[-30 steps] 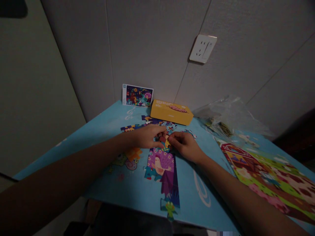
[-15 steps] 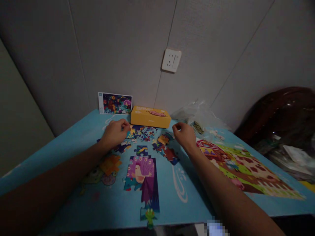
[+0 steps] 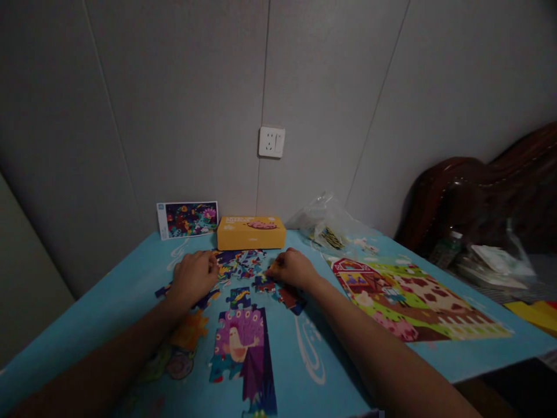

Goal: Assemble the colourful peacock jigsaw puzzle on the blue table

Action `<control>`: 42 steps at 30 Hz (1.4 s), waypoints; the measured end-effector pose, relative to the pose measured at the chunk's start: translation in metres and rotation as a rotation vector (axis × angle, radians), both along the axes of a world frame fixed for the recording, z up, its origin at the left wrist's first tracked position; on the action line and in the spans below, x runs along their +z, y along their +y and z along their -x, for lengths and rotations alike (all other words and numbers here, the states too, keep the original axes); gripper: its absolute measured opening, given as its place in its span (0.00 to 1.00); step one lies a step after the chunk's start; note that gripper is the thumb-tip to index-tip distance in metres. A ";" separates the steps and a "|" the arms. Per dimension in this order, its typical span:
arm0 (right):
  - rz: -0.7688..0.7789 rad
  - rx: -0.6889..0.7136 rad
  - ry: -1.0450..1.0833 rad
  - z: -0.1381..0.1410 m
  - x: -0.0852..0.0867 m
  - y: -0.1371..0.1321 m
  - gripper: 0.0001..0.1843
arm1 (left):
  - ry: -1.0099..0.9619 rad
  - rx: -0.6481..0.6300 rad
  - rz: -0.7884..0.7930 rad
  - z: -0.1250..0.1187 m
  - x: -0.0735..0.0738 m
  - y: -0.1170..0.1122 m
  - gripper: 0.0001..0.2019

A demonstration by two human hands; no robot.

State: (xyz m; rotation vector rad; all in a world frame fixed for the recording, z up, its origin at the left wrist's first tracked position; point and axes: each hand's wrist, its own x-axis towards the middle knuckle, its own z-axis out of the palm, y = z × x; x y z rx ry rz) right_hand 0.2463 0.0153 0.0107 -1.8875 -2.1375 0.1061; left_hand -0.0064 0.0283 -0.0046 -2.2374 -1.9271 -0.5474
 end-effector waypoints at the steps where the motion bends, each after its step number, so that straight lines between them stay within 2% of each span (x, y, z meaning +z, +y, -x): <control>1: -0.014 0.013 0.020 -0.001 -0.001 0.001 0.28 | -0.007 -0.023 -0.068 0.001 0.000 -0.002 0.14; 3: -0.071 0.034 0.093 -0.002 -0.001 0.002 0.24 | -0.012 -0.144 -0.196 0.002 0.002 -0.004 0.12; 5: -0.181 0.070 0.218 0.000 0.001 0.000 0.15 | -0.062 -0.298 -0.269 0.003 0.004 -0.005 0.12; 8: -0.390 0.236 0.441 0.009 0.006 -0.007 0.04 | -0.202 -0.527 -0.231 0.001 0.006 -0.010 0.17; 11: -0.472 0.482 0.544 0.025 0.007 -0.021 0.06 | -0.259 -0.745 -0.144 -0.004 0.005 -0.019 0.29; 14: -0.464 0.730 0.588 0.038 0.004 -0.034 0.07 | -0.308 -0.843 -0.166 -0.008 0.003 -0.027 0.26; 16: -0.440 0.806 0.587 0.042 0.003 -0.039 0.05 | -0.342 -0.853 -0.212 -0.008 0.004 -0.028 0.22; 18: -0.427 0.778 0.577 0.042 0.002 -0.040 0.07 | -0.352 -0.874 -0.232 -0.006 0.005 -0.027 0.21; 22: -0.402 0.624 0.565 0.036 0.001 -0.035 0.29 | -0.386 -0.900 -0.263 -0.003 0.005 -0.026 0.19; 24: -0.365 0.607 0.544 0.034 0.000 -0.033 0.32 | -0.399 -0.900 -0.273 -0.004 0.005 -0.027 0.19; 28: -0.314 0.591 0.541 0.034 -0.002 -0.030 0.28 | -0.382 -0.915 -0.267 -0.005 0.004 -0.028 0.19; 35: -0.201 0.622 0.576 0.033 -0.006 -0.032 0.28 | -0.308 -0.912 -0.208 -0.002 0.008 -0.031 0.18; 38: -0.109 0.620 0.610 0.033 -0.004 -0.034 0.21 | -0.277 -0.946 -0.172 -0.002 0.008 -0.032 0.18; 42: 0.008 0.528 0.709 0.036 -0.002 -0.035 0.13 | -0.220 -0.971 -0.089 0.000 0.009 -0.035 0.18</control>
